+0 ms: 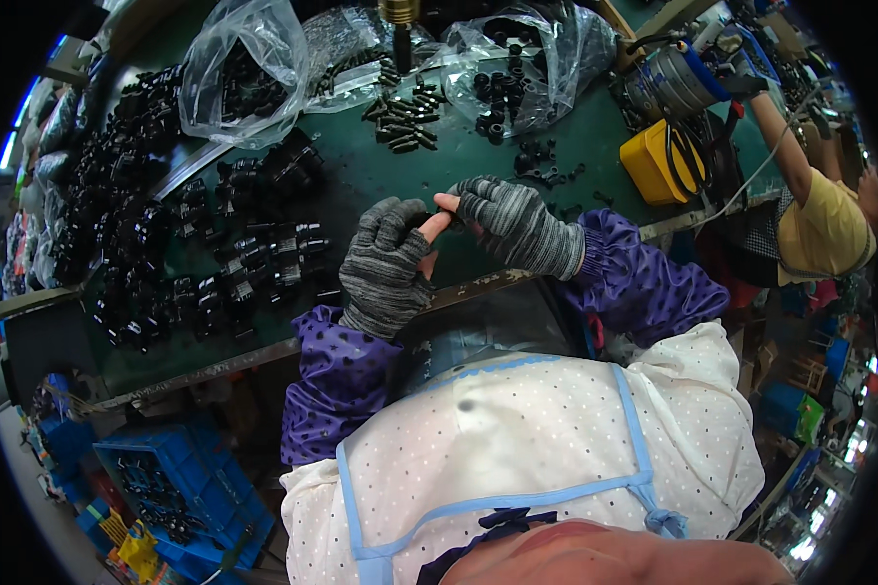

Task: Assembling small mechanical hardware components using a power screwdriver at a factory workstation.

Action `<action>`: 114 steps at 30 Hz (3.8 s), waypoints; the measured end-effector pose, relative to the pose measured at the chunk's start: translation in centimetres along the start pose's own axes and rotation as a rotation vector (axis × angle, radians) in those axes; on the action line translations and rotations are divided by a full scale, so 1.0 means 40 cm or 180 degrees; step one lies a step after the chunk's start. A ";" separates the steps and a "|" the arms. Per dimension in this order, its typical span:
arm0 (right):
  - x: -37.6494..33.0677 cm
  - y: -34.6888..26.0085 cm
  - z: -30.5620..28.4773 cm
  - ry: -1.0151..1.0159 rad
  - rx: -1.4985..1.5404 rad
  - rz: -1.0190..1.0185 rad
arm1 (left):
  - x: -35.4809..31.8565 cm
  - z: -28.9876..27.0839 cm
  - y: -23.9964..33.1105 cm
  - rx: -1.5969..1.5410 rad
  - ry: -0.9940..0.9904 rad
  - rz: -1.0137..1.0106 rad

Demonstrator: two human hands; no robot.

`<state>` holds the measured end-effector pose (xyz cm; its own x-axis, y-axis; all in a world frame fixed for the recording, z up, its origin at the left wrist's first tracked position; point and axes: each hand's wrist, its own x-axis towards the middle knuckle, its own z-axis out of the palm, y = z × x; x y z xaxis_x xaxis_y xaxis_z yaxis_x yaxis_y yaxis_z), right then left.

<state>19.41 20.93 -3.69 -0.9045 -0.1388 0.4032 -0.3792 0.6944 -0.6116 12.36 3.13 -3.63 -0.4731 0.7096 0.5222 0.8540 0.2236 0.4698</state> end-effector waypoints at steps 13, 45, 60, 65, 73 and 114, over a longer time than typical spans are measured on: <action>0.042 0.117 -0.122 -0.1784 -0.2680 0.0879 | 0.001 -0.048 0.003 -0.4710 0.0096 -0.2844; 0.153 -0.040 -0.041 0.0233 -0.0523 0.0299 | -0.001 0.032 -0.022 -0.4919 0.0388 -0.2317; 0.231 0.196 -0.231 0.0439 0.2773 0.2196 | 0.023 -0.015 -0.010 -0.4306 -0.0605 -0.1999; 0.523 0.405 -0.348 0.1322 -0.0582 0.1622 | -0.005 0.016 -0.028 -0.2032 -0.0706 -0.1310; 0.794 0.607 -0.221 0.2591 -0.0759 0.1312 | 0.019 0.007 -0.060 -0.2403 -0.0851 -0.1540; 0.288 0.175 0.009 -0.1500 -0.2294 0.0597 | -0.019 -0.063 -0.081 -0.1177 0.0886 -0.1580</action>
<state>6.26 23.93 -3.58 -0.9862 -0.1442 -0.0810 -0.1449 0.9894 0.0029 9.41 0.20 -3.75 -0.8703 0.3723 0.3224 0.4144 0.2000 0.8878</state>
